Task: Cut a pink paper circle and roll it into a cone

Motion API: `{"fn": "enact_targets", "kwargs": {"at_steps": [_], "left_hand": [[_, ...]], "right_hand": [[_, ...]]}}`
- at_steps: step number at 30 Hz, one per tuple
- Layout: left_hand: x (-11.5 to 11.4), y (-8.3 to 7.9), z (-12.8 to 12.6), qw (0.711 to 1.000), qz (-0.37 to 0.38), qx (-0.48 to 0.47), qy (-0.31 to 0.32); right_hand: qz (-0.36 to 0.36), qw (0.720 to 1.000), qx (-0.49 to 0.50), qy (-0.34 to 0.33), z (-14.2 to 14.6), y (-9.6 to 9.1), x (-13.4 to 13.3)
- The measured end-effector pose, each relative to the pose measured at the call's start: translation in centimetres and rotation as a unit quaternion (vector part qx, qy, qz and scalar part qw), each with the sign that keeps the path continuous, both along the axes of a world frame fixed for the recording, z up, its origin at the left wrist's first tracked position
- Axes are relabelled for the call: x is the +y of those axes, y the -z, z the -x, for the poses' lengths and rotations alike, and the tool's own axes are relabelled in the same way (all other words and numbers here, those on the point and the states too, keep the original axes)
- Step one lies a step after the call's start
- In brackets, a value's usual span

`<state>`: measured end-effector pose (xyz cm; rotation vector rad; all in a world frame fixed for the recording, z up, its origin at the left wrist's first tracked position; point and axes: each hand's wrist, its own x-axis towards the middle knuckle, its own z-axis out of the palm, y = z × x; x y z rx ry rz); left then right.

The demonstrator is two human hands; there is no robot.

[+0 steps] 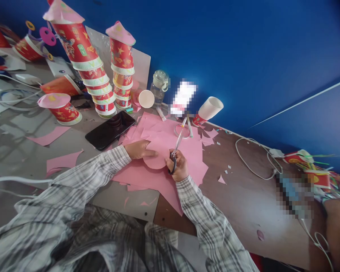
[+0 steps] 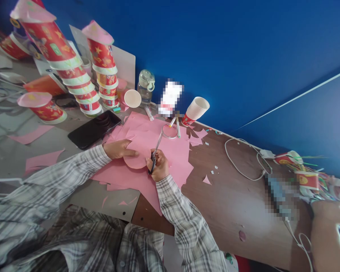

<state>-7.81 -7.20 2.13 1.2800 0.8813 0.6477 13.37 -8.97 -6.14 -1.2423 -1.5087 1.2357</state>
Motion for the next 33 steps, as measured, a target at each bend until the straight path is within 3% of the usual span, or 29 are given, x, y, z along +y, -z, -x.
{"fn": "enact_targets", "kwargs": {"at_steps": [4,7,10,13,19,24,33], "left_hand": [[-0.6,0.4,-1.4,0.984,0.074,-0.140,-0.084],[-1.2,0.2,-2.6,0.963,0.111,-0.228,-0.092],[-1.7,0.0,-3.5,0.956,0.143,-0.237,-0.098],[-1.8,0.2,-3.9,0.961,0.149,-0.195,-0.128],[-1.2,0.6,-3.2,0.977,0.040,-0.095,-0.186],[-0.9,0.8,-2.9,0.963,0.028,-0.118,-0.240],[-0.6,1.4,-2.7,0.957,0.038,-0.142,-0.251]], "right_hand": [[0.029,0.996,0.053,0.067,0.0,-0.9,0.1],[0.023,0.991,0.067,0.115,0.1,-1.7,0.3],[0.014,0.988,0.074,0.136,0.0,-2.0,0.4],[0.003,0.990,0.073,0.121,-0.2,-1.7,0.5],[0.001,0.997,0.064,0.045,-0.1,-1.7,0.6],[0.023,0.997,0.070,-0.028,0.3,-2.3,0.2],[0.043,0.995,0.065,-0.057,0.0,-2.3,0.1]]}}
